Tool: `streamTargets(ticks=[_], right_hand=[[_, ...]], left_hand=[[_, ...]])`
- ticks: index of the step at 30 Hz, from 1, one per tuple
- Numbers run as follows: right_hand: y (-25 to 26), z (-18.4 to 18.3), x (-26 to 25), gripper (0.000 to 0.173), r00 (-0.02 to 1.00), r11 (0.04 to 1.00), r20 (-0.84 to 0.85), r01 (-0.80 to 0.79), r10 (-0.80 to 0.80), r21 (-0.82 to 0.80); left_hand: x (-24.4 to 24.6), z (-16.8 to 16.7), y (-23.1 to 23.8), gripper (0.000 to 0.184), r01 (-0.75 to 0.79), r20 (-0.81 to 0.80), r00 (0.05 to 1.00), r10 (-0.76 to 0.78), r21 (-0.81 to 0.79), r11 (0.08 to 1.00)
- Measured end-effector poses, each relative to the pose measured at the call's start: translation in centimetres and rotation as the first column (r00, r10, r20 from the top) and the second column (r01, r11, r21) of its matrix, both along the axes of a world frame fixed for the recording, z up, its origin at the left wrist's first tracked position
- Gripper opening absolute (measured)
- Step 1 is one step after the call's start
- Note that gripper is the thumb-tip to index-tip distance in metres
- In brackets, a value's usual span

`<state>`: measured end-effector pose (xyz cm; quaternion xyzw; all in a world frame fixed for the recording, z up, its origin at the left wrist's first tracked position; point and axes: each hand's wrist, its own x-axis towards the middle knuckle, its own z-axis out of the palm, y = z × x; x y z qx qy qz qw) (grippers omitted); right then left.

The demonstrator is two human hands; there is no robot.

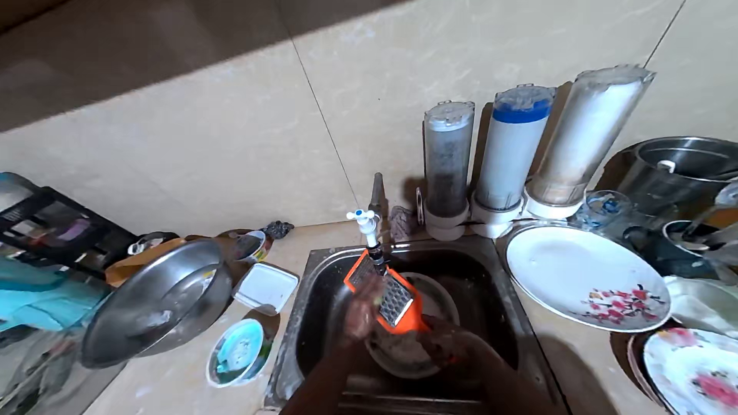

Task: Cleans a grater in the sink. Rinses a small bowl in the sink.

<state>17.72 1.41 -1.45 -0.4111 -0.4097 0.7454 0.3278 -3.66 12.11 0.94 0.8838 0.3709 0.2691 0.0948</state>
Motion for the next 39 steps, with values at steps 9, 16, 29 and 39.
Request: streamTargets(ticks=[9, 16, 29, 39], right_hand=[[-0.3, 0.4, 0.9, 0.016, 0.995, 0.998, -0.090, 0.036, -0.040, -0.045], [-0.1, 0.5, 0.9, 0.009, 0.993, 0.995, -0.055, 0.099, -0.101, -0.025], [-0.2, 1.0, 1.7, 0.017, 1.000, 1.000, 0.011, 0.003, -0.003, 0.019], [-0.1, 0.6, 1.4, 0.015, 0.998, 0.999, 0.050, -0.042, 0.042, 0.001]], left_hand=[[1.9, 1.1, -0.1, 0.048, 0.183, -0.034, 0.983, -0.182, 0.011, 0.983], [1.7, -1.9, -4.1, 0.036, 0.379, -0.132, 0.925, -0.356, 0.255, 0.890], [-21.3, 8.1, -0.7, 0.049, -0.794, -0.129, 0.608, 0.783, -0.111, 0.598], [-20.0, 4.7, -3.2, 0.051, -0.715, -0.492, 0.573, 0.656, 0.091, 0.693]])
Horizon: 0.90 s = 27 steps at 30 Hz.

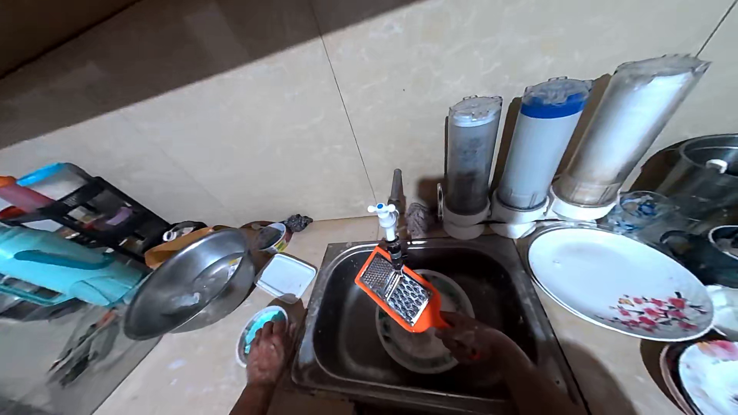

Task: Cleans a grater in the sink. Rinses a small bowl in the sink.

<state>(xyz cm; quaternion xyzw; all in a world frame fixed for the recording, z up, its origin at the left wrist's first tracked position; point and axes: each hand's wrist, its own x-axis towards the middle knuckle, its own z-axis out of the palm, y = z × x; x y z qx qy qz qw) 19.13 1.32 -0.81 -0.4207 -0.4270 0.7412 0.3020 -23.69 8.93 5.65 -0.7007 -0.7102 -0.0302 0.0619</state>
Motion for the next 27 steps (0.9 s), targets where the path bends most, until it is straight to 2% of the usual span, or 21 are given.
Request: streamTargets(ticks=[2, 3, 5, 6, 7, 9, 10, 13, 16, 18, 20, 22, 23, 25, 26, 27], right_hand=[[-0.2, 0.2, 0.2, 0.014, 1.000, 1.000, -0.006, 0.001, -0.001, -0.009], [-0.3, 0.2, 0.2, 0.013, 1.000, 1.000, -0.010, -0.003, 0.003, -0.010], [-0.4, 0.1, 0.3, 0.013, 1.000, 1.000, -0.021, -0.014, 0.013, -0.020], [-0.4, 0.1, 0.2, 0.013, 1.000, 1.000, -0.028, -0.014, 0.013, -0.022], [-0.4, 0.0, 0.2, 0.012, 0.999, 1.000, -0.036, -0.010, 0.009, -0.023], [-0.4, -0.1, 0.3, 0.011, 0.999, 1.000, -0.051, 0.002, -0.004, -0.029], [-0.4, -0.2, 0.3, 0.011, 0.998, 0.999, -0.064, 0.009, -0.011, -0.032], [-0.6, 0.2, 0.1, 0.010, 0.997, 0.999, -0.071, 0.021, -0.023, -0.035], [-0.5, 0.4, -0.1, 0.012, 0.999, 1.000, -0.050, 0.001, -0.002, -0.031], [-0.5, 0.3, 0.0, 0.014, 1.000, 1.000, -0.026, -0.014, 0.013, -0.018], [-0.5, 0.2, -0.1, 0.013, 1.000, 1.000, -0.029, 0.012, -0.012, -0.013], [-0.5, 0.2, -0.3, 0.015, 0.999, 1.000, -0.036, 0.013, -0.014, -0.025], [-0.4, 0.2, -0.4, 0.015, 0.999, 1.000, -0.042, 0.001, -0.002, -0.031], [-0.4, 0.2, -0.6, 0.013, 0.997, 0.999, -0.075, -0.030, 0.028, -0.031], [-0.5, 0.1, -0.7, 0.012, 0.994, 0.998, -0.101, -0.056, 0.053, -0.030], [-0.6, 0.0, -0.7, 0.012, 0.989, 0.996, -0.128, -0.078, 0.074, -0.029]], left_hand=[[-0.4, 0.3, 0.3, 0.054, -0.009, 0.082, 0.997, 0.009, 0.005, 1.000], [-0.8, 0.7, 0.5, 0.056, -0.035, 0.185, 0.982, 0.031, 0.017, 0.999], [-1.1, 1.2, 0.9, 0.060, -0.168, 0.464, 0.879, 0.107, 0.092, 0.981], [-1.2, 1.3, 1.0, 0.061, -0.218, 0.525, 0.841, 0.131, 0.107, 0.970], [-1.1, 1.3, 1.0, 0.062, -0.221, 0.499, 0.854, 0.151, 0.085, 0.972], [0.3, 1.2, 0.5, 0.061, -0.168, 0.264, 0.950, 0.169, -0.025, 0.985], [0.8, 0.9, 0.5, 0.056, -0.156, 0.190, 0.969, 0.160, -0.037, 0.987], [0.0, 0.2, 1.4, 0.047, -0.108, 0.221, 0.970, 0.101, 0.021, 0.994], [-0.1, 1.8, 2.9, 0.054, -0.198, 0.252, 0.944, 0.213, -0.084, 0.977], [0.3, 2.7, 3.3, 0.061, -0.301, 0.482, 0.838, 0.258, 0.013, 0.953], [2.3, 3.5, 3.6, 0.057, -0.383, 0.769, 0.629, 0.118, 0.175, 0.907], [6.9, 4.4, 3.0, 0.046, -0.275, 0.897, 0.443, -0.001, 0.137, 0.952], [9.7, 4.1, 2.4, 0.040, -0.162, 0.915, 0.400, -0.048, 0.123, 0.979], [15.1, 1.9, 1.0, 0.035, 0.137, 0.867, 0.440, -0.234, 0.192, 0.972], [17.3, 0.2, 0.4, 0.037, 0.317, 0.796, 0.480, -0.369, 0.235, 0.919], [18.9, -1.7, 0.2, 0.040, 0.508, 0.682, 0.492, -0.541, 0.280, 0.815]])
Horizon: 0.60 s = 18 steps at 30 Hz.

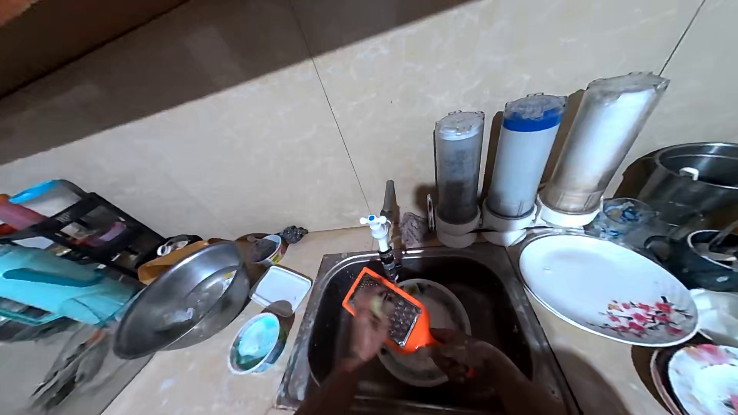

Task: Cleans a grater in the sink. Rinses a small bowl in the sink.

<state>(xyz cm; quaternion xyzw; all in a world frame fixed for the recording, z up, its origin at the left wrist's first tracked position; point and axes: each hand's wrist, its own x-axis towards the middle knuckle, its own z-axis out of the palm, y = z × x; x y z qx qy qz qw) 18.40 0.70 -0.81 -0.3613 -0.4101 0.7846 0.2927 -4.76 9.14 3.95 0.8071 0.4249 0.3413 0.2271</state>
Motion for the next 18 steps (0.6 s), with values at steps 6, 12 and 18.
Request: streamTargets(ticks=[6, 12, 18], right_hand=[[-1.4, 0.4, 0.6, 0.011, 0.997, 0.999, -0.065, -0.047, 0.047, -0.002], [-1.0, 0.5, 0.6, 0.012, 0.994, 0.995, 0.049, -0.095, 0.094, 0.015], [-1.1, 0.5, 0.4, 0.013, 0.994, 0.994, 0.053, -0.093, 0.090, 0.052]], left_hand=[[0.7, -1.6, 5.3, 0.038, -0.086, -0.114, 0.988, 0.109, 0.191, 0.978], [3.2, -2.6, 3.1, 0.031, 0.265, -0.231, 0.955, -0.186, 0.381, 0.886], [1.2, -0.5, 4.7, 0.035, -0.280, -0.169, 0.937, 0.305, 0.153, 0.948]])
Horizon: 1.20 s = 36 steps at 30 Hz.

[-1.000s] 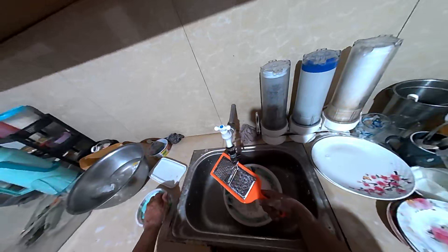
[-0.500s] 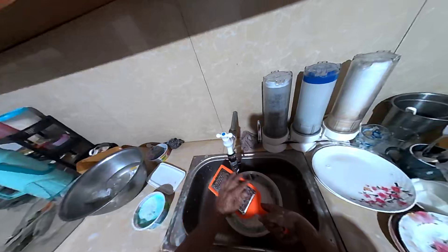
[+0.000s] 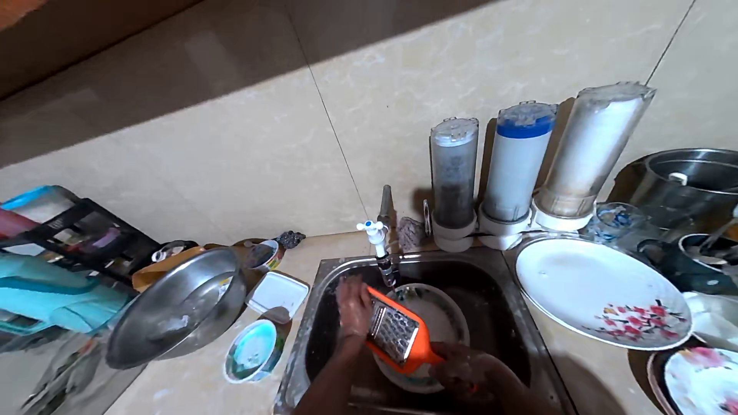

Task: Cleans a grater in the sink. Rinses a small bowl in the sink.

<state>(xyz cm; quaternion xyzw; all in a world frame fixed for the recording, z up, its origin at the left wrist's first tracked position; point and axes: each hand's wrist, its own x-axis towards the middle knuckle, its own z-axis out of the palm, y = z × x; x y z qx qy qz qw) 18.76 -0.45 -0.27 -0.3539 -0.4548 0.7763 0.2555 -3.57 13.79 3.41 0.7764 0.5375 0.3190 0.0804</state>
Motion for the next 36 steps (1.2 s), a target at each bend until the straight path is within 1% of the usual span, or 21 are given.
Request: streamTargets(ticks=[2, 4, 6, 7, 9, 10, 12, 13, 14, 16, 18, 20, 21, 24, 25, 28, 30, 31, 33, 35, 36], right_hand=[[0.1, -0.4, 0.0, 0.013, 0.998, 0.999, -0.037, 0.042, -0.042, -0.001], [-0.4, -0.5, 0.3, 0.015, 0.996, 0.997, -0.041, 0.076, -0.075, 0.014], [-0.9, -0.4, 0.3, 0.017, 0.996, 0.994, -0.015, 0.088, -0.087, 0.061], [-0.8, -0.3, 0.2, 0.018, 0.994, 0.990, 0.039, 0.102, -0.106, 0.101], [-0.7, 0.1, -0.2, 0.032, 0.934, 0.957, 0.278, 0.159, -0.226, 0.243], [-0.5, 0.1, -0.3, 0.042, 0.864, 0.933, 0.401, 0.185, -0.305, 0.310], [0.0, 0.0, -0.3, 0.057, 0.664, 0.905, 0.626, 0.202, -0.408, 0.375], [0.1, 0.6, -0.3, 0.054, 0.544, 0.908, 0.731, 0.185, -0.413, 0.375], [0.2, 1.1, -0.3, 0.046, 0.443, 0.909, 0.795, 0.171, -0.415, 0.379], [0.2, 2.1, -0.4, 0.040, 0.346, 0.913, 0.844, 0.148, -0.409, 0.381], [0.2, 2.5, -1.0, 0.039, 0.295, 0.903, 0.853, 0.142, -0.430, 0.406], [0.3, 2.7, -2.0, 0.037, 0.243, 0.885, 0.851, 0.135, -0.466, 0.446], [0.3, 2.8, -2.4, 0.035, 0.227, 0.877, 0.847, 0.132, -0.480, 0.462], [0.0, 2.8, -2.7, 0.032, 0.197, 0.831, 0.807, 0.132, -0.557, 0.541], [-0.2, 2.7, -2.5, 0.033, 0.175, 0.814, 0.795, 0.138, -0.581, 0.565], [-0.6, 2.7, -1.7, 0.033, 0.103, 0.747, 0.744, 0.186, -0.660, 0.638], [-0.6, 2.6, -1.8, 0.033, 0.085, 0.725, 0.726, 0.209, -0.682, 0.656], [-0.6, 2.5, -2.0, 0.032, 0.081, 0.719, 0.721, 0.212, -0.688, 0.662], [-0.4, 2.3, -2.1, 0.031, 0.076, 0.712, 0.716, 0.221, -0.694, 0.666], [-0.4, 1.9, -1.6, 0.030, 0.064, 0.705, 0.710, 0.208, -0.702, 0.678], [-0.5, 1.8, -1.4, 0.029, 0.051, 0.699, 0.705, 0.200, -0.707, 0.687]], left_hand=[[1.0, -1.7, -1.9, 0.032, 0.324, -0.040, 0.946, -0.321, 0.160, 0.933], [1.3, -2.7, -1.7, 0.032, 0.421, -0.079, 0.906, -0.416, 0.274, 0.865], [0.4, -2.0, -0.8, 0.039, 0.177, 0.029, 0.983, -0.182, 0.130, 0.976], [0.0, -0.7, -0.3, 0.042, 0.013, 0.113, 0.994, -0.009, -0.038, 0.999], [0.0, 1.4, 1.3, 0.039, -0.146, 0.406, 0.874, 0.266, -0.302, 0.942], [0.0, 1.7, 1.9, 0.038, -0.106, 0.595, 0.735, 0.324, -0.372, 0.922], [-0.8, 2.4, 2.5, 0.042, 0.159, 0.819, 0.434, 0.375, -0.479, 0.863], [-1.7, 2.6, 2.6, 0.042, 0.308, 0.845, 0.411, 0.341, -0.481, 0.821], [-2.7, 2.8, 2.6, 0.037, 0.385, 0.805, 0.537, 0.250, -0.498, 0.777], [-3.9, 3.6, 2.5, 0.018, 0.323, 0.493, 0.870, 0.010, -0.585, 0.744], [-2.9, 3.5, 2.1, 0.034, 0.158, 0.103, 0.987, -0.120, -0.589, 0.793], [-0.2, 2.3, -0.1, 0.045, 0.044, -0.226, 0.960, -0.167, -0.464, 0.885], [1.2, 1.2, -1.7, 0.044, 0.093, -0.286, 0.934, -0.213, -0.381, 0.920], [3.9, -1.8, -5.1, 0.038, 0.468, -0.216, 0.841, -0.495, -0.166, 0.868], [3.9, -2.3, -4.8, 0.037, 0.500, -0.189, 0.840, -0.508, -0.089, 0.861], [2.1, -1.1, -1.5, 0.040, 0.152, -0.067, 0.986, -0.152, -0.009, 0.988], [2.4, 0.5, -0.4, 0.043, -0.055, -0.098, 0.994, 0.049, -0.050, 0.997], [3.2, 0.8, -1.1, 0.046, -0.067, -0.149, 0.987, 0.053, -0.094, 0.993], [5.7, 0.0, -4.3, 0.045, 0.073, -0.206, 0.974, -0.099, -0.127, 0.989], [7.4, -2.1, -6.5, 0.042, 0.354, -0.150, 0.922, -0.357, -0.044, 0.934], [7.3, -3.0, -6.5, 0.042, 0.400, -0.148, 0.906, -0.396, -0.008, 0.917]])
